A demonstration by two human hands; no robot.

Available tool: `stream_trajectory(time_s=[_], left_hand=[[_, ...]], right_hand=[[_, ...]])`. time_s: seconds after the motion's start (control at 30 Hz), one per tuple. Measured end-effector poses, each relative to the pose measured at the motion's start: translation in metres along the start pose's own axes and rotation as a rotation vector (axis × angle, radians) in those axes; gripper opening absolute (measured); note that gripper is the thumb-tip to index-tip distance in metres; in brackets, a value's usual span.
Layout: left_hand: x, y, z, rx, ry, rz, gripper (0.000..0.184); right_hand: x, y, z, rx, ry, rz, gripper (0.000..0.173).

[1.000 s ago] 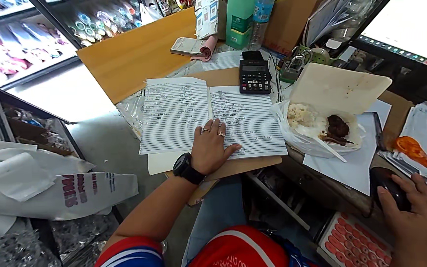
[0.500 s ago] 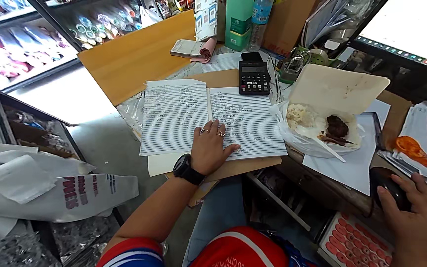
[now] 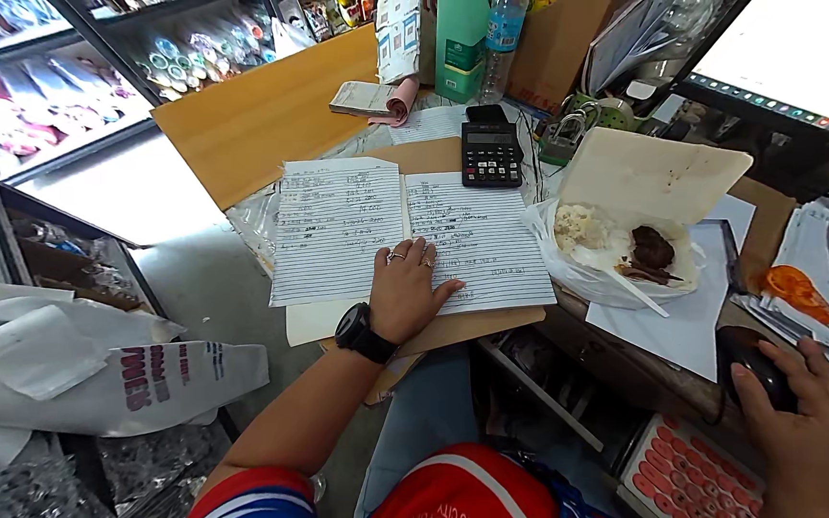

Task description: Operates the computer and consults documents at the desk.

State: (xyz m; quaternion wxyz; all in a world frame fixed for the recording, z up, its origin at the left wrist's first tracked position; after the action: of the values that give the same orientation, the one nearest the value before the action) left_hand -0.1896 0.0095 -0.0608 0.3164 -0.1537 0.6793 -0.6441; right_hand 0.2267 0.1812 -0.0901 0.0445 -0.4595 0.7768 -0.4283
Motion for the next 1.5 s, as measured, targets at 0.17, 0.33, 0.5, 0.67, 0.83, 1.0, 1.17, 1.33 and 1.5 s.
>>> stream_trajectory(time_s=[0.17, 0.33, 0.5, 0.67, 0.83, 1.0, 1.17, 1.33, 1.5], left_hand=[[-0.001, -0.002, 0.0, 0.03, -0.008, -0.004, 0.074], [-0.001, -0.001, -0.002, 0.037, -0.003, 0.013, 0.075], [0.005, 0.001, 0.0, -0.079, 0.056, 0.053, 0.075], [0.001, -0.002, -0.001, -0.139, 0.111, 0.035, 0.076], [0.001, -0.006, -0.005, -0.128, 0.086, 0.039, 0.066], [-0.012, -0.027, 0.015, -0.288, 0.222, 0.16, 0.058], [-0.068, -0.034, 0.073, -0.391, 0.52, 0.45, 0.044], [-0.117, 0.006, 0.102, -0.128, 0.782, 0.752, 0.034], [-0.148, 0.03, 0.1, 0.081, 0.801, 0.739, 0.034]], right_hand=[[0.001, 0.0, 0.0, -0.008, 0.013, -0.01, 0.055], [0.001, -0.001, 0.0, -0.002, 0.019, -0.01, 0.055], [0.003, 0.002, -0.003, -0.069, -0.009, -0.008, 0.055], [-0.003, 0.003, 0.0, -0.101, 0.08, -0.007, 0.048], [-0.004, 0.003, 0.0, -0.098, 0.124, -0.023, 0.046], [-0.002, 0.002, -0.002, -0.094, 0.138, -0.046, 0.045], [-0.001, 0.002, -0.001, -0.104, 0.129, -0.053, 0.044], [-0.001, 0.001, -0.001, -0.103, 0.112, -0.062, 0.044], [0.001, 0.001, -0.002, -0.089, 0.118, -0.061, 0.043]])
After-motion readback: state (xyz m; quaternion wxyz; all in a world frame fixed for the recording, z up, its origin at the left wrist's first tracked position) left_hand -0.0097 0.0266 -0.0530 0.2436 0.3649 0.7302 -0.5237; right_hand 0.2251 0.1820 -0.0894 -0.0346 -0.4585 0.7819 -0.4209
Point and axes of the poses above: each hand's wrist, its own z-axis away from the middle knuckle, its own y-axis out of the palm, x = y × z, the point moved 4 cm from there along -z, towards the middle knuckle, and after that the axes turned 15 degrees about -y, right-handed, at the moved point
